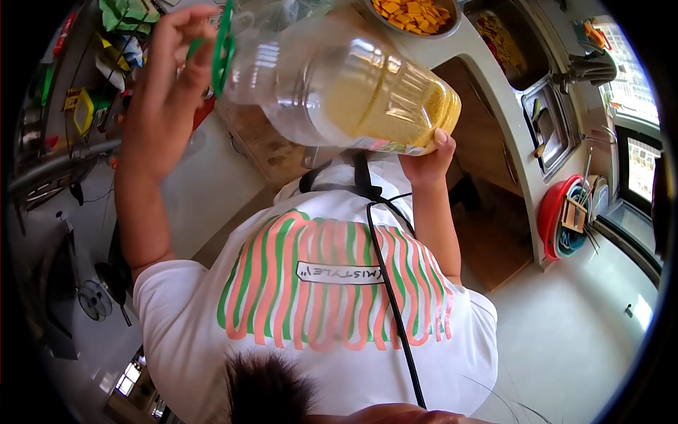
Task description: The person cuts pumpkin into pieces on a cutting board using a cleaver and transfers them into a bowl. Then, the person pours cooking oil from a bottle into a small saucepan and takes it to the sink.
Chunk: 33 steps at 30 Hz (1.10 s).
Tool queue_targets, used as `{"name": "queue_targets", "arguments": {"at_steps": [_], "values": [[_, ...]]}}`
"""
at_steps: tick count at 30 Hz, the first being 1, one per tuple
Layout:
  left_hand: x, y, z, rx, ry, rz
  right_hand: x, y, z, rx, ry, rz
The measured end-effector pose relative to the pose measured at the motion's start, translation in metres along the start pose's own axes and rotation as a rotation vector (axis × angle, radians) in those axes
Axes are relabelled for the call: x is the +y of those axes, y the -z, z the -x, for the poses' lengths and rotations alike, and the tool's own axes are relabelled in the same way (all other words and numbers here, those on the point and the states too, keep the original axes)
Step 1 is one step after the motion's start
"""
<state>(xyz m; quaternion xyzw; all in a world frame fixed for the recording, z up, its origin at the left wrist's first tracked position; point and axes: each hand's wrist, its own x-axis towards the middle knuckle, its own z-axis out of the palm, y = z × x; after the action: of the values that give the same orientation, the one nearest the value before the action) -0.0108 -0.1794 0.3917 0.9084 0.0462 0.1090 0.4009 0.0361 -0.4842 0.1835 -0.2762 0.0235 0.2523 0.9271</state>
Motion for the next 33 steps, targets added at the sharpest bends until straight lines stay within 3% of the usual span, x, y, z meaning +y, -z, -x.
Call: {"name": "queue_targets", "arguments": {"at_steps": [2,3,7,10,11,14,16,19,20,22,24,26,28,29,30,33], "values": [[-0.003,-0.002,-0.006,-0.131,-0.239,0.086,-0.001,0.008,0.001,0.037,0.015,0.010],[0.003,-0.008,-0.008,-0.099,-0.283,0.078,-0.003,0.011,0.003,0.050,0.013,-0.015],[-0.002,-0.010,-0.012,-0.236,-0.134,0.187,-0.007,0.018,0.010,0.099,0.039,-0.019],[-0.002,-0.022,-0.015,-0.145,0.126,-0.028,-0.014,0.017,0.016,0.104,0.097,0.091],[-0.010,-0.031,-0.017,-0.072,0.050,-0.208,-0.017,0.009,0.015,0.107,0.152,0.149],[-0.041,-0.034,-0.037,-0.025,0.093,-0.520,-0.022,0.013,0.024,0.127,0.179,0.162],[-0.031,-0.005,-0.060,-0.396,0.272,-0.079,-0.026,0.030,0.031,0.186,0.216,0.157],[-0.048,-0.031,-0.048,-0.307,0.302,0.216,-0.036,0.064,0.045,0.255,0.196,0.180],[-0.066,-0.065,-0.038,-0.102,0.377,0.227,-0.039,0.064,0.049,0.290,0.206,0.210],[-0.080,-0.104,-0.015,-0.172,0.246,0.420,-0.043,0.065,0.055,0.354,0.225,0.256],[-0.095,-0.152,0.015,-0.308,0.358,0.616,-0.044,0.063,0.056,0.433,0.224,0.314],[-0.103,-0.197,0.040,-0.258,0.347,0.579,-0.044,0.069,0.057,0.434,0.203,0.313],[-0.081,-0.200,0.044,-0.308,0.389,0.491,-0.042,0.067,0.056,0.407,0.191,0.320],[-0.087,-0.218,0.050,-0.285,0.372,0.706,-0.043,0.068,0.056,0.418,0.183,0.357],[-0.090,-0.225,0.051,-0.332,0.303,0.737,-0.043,0.070,0.056,0.429,0.177,0.393],[-0.085,-0.240,0.058,-0.399,0.402,0.709,-0.045,0.065,0.054,0.425,0.181,0.504]]}}
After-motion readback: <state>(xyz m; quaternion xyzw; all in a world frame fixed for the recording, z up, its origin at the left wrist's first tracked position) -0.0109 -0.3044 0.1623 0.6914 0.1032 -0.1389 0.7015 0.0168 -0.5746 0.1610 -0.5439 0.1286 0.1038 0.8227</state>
